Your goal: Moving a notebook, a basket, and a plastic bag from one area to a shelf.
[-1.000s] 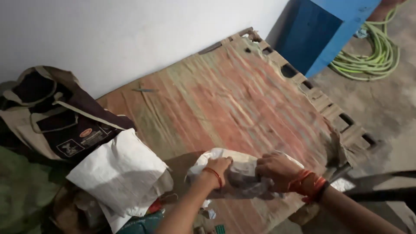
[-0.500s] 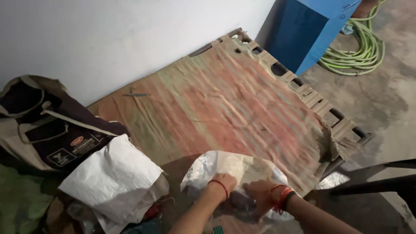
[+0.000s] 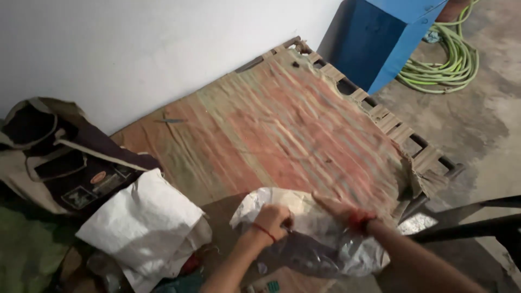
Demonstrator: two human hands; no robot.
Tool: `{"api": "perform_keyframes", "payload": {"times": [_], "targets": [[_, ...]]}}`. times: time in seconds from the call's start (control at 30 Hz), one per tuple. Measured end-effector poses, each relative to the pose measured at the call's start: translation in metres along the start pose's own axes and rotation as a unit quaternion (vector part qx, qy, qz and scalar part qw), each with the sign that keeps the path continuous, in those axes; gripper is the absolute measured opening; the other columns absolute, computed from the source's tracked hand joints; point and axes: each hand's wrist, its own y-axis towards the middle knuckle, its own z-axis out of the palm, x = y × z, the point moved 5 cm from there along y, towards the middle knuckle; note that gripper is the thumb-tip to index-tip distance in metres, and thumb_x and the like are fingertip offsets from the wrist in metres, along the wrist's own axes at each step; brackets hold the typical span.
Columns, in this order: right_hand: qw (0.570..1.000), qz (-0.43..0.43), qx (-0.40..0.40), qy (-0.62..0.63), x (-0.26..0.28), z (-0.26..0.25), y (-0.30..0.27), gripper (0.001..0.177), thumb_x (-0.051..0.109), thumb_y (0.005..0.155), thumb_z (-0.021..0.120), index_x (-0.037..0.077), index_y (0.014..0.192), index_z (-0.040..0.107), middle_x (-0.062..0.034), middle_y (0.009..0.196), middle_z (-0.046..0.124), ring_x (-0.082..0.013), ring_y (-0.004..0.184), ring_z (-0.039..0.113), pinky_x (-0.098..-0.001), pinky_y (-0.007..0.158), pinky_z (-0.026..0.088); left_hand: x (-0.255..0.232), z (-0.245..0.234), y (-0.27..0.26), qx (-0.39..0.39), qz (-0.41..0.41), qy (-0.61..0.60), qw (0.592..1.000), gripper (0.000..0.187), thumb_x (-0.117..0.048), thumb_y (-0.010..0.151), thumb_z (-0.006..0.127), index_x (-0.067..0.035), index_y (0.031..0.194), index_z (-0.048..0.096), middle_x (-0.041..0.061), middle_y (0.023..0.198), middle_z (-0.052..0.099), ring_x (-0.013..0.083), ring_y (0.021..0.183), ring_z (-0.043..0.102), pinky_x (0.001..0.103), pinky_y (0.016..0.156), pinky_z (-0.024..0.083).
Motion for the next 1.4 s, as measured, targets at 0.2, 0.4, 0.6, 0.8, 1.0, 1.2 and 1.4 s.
{"api": "perform_keyframes", "payload": {"times": [0.2, 0.4, 0.6, 0.8, 1.0, 1.2, 1.4], "targets": [[0.85, 0.47, 0.145, 0.186, 0.018, -0.095, 0.038, 0.085, 0.068, 0.082, 0.077, 0.004, 0.135, 0.063, -0.0143, 0.137, 0.063, -0.0266, 0.122, 0.06, -0.0361, 0.095, 0.049, -0.003, -0.029, 0.007, 0.006, -0.084, 0.119, 0.989, 0.06, -0.017, 0.062, 0.085, -0.012, 0.116, 0.062, 0.016, 0.125, 0.06, 0.037, 0.124, 0.055, 0.049, 0.105, 0.046], [0.936, 0.295, 0.005, 0.192, 0.031, -0.144, 0.086, 0.06, 0.053, 0.063, 0.088, 0.009, 0.103, 0.083, -0.0054, 0.088, 0.078, -0.0161, 0.08, 0.072, -0.0351, 0.071, 0.057, -0.005, -0.061, 0.016, 0.062, -0.18, 0.201, 0.961, 0.147, -0.026, 0.053, 0.098, -0.012, 0.163, 0.002, 0.018, 0.166, 0.019, 0.0461, 0.146, 0.024, 0.063, 0.115, 0.025], [0.965, 0.135, -0.115, 0.193, 0.101, -0.214, 0.084, 0.036, 0.03, 0.077, 0.081, 0.005, 0.102, 0.075, -0.0051, 0.076, 0.067, -0.0144, 0.072, 0.063, -0.0315, 0.063, 0.051, -0.077, -0.147, 0.025, -0.075, -0.182, 0.12, 0.973, 0.124, -0.047, 0.047, 0.102, -0.019, 0.147, 0.035, 0.012, 0.152, 0.04, 0.0423, 0.138, 0.033, 0.062, 0.11, 0.028], [0.972, 0.189, -0.04, 0.133, 0.128, -0.243, 0.072, 0.038, 0.031, 0.076, 0.079, 0.005, 0.101, 0.071, -0.006, 0.075, 0.067, -0.0174, 0.07, 0.065, -0.032, 0.061, 0.052, 0.022, -0.086, 0.047, -0.178, -0.075, 0.289, 0.938, 0.031, -0.038, 0.079, 0.08, -0.027, 0.107, 0.075, 0.001, 0.105, 0.071, 0.0287, 0.117, 0.06, 0.056, 0.099, 0.04], [0.973, 0.219, -0.006, 0.077, 0.117, -0.25, 0.095, 0.076, 0.062, 0.073, 0.082, 0.003, 0.116, 0.062, -0.0157, 0.105, 0.069, -0.0263, 0.094, 0.066, -0.0427, 0.08, 0.055, -0.107, -0.133, 0.023, -0.211, 0.008, 0.252, 0.944, 0.043, -0.03, 0.058, 0.086, -0.016, 0.097, 0.075, 0.004, 0.108, 0.071, 0.03, 0.115, 0.059, 0.054, 0.095, 0.041], [0.98, 0.18, -0.005, 0.083, 0.094, -0.236, 0.114, 0.055, 0.054, 0.082, 0.077, 0.003, 0.104, 0.076, -0.0108, 0.091, 0.071, -0.0187, 0.082, 0.061, -0.0371, 0.071, 0.053, -0.117, -0.157, -0.001, -0.192, 0.039, 0.225, 0.954, 0.056, -0.044, 0.058, 0.09, -0.006, 0.096, 0.072, 0.012, 0.109, 0.068, 0.0351, 0.113, 0.054, 0.051, 0.096, 0.044], [0.958, 0.21, -0.089, 0.176, 0.172, -0.309, 0.115, 0.037, 0.042, 0.095, 0.064, 0.007, 0.098, 0.076, 0.001, 0.072, 0.069, -0.0059, 0.065, 0.06, -0.0284, 0.058, 0.051, -0.092, -0.18, -0.012, -0.269, 0.02, 0.032, 0.963, 0.093, -0.064, 0.066, 0.088, 0.006, 0.121, 0.059, 0.02, 0.119, 0.06, 0.0414, 0.118, 0.056, 0.047, 0.099, 0.047]]}}
